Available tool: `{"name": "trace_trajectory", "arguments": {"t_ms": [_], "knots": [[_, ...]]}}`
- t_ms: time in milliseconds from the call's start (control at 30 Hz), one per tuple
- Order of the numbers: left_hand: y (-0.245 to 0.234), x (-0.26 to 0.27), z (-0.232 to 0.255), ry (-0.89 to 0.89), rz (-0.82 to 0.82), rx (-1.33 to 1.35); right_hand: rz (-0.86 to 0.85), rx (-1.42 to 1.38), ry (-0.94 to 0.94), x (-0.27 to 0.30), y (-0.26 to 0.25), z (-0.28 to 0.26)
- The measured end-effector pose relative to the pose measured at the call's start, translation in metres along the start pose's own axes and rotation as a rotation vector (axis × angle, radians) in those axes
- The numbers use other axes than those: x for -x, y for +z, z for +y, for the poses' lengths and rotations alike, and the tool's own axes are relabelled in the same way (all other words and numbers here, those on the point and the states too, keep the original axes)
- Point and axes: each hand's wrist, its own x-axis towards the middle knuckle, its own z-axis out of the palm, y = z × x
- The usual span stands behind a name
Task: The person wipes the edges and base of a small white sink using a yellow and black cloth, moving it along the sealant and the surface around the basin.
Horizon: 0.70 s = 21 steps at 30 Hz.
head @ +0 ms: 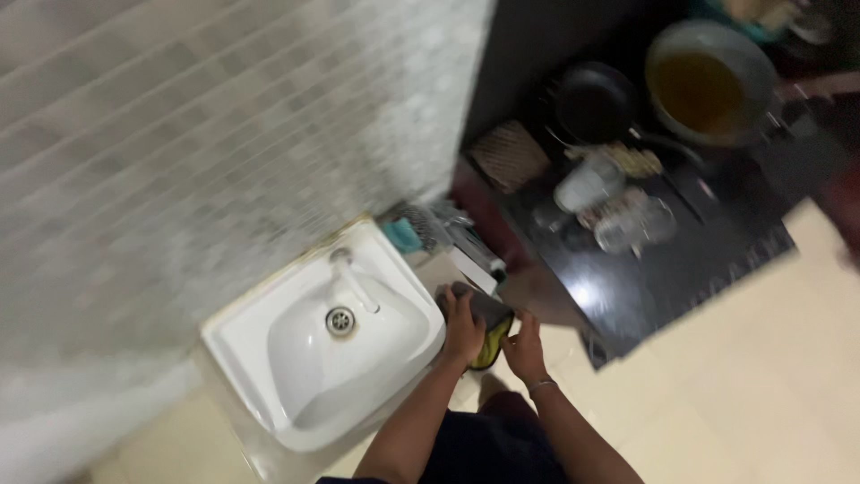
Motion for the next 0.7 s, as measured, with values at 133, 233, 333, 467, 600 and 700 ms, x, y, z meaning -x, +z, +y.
{"name": "trace_trajectory", "arguments": {"t_ms": [133,233,333,467,600,700], "knots": [[-0.025,0.032,0.029,0.052,-0.061,-0.357,-0.446,0.271,-0.305,-0.060,-0.013,-0.011],[-0.011,0.047,0.021,-0.003,-0.068,-0.307,-0.700,0.216,-0.322,-0.092,-0.010,-0.032],[0.022,0.070,0.001,-0.078,0.326,-0.034,-0.887,0.094,-0.350,-0.093,-0.002,-0.046],[0.040,0.106,0.000,-0.102,0.699,0.136,-1.033,0.020,-0.327,-0.064,-0.009,-0.056],[0.029,0.181,0.015,-0.254,0.779,0.243,-1.026,0.022,-0.486,-0.024,-0.025,-0.062],[0.044,0.240,0.015,-0.272,0.825,0.341,-1.083,0.060,-0.654,-0.001,-0.048,-0.068]]}}
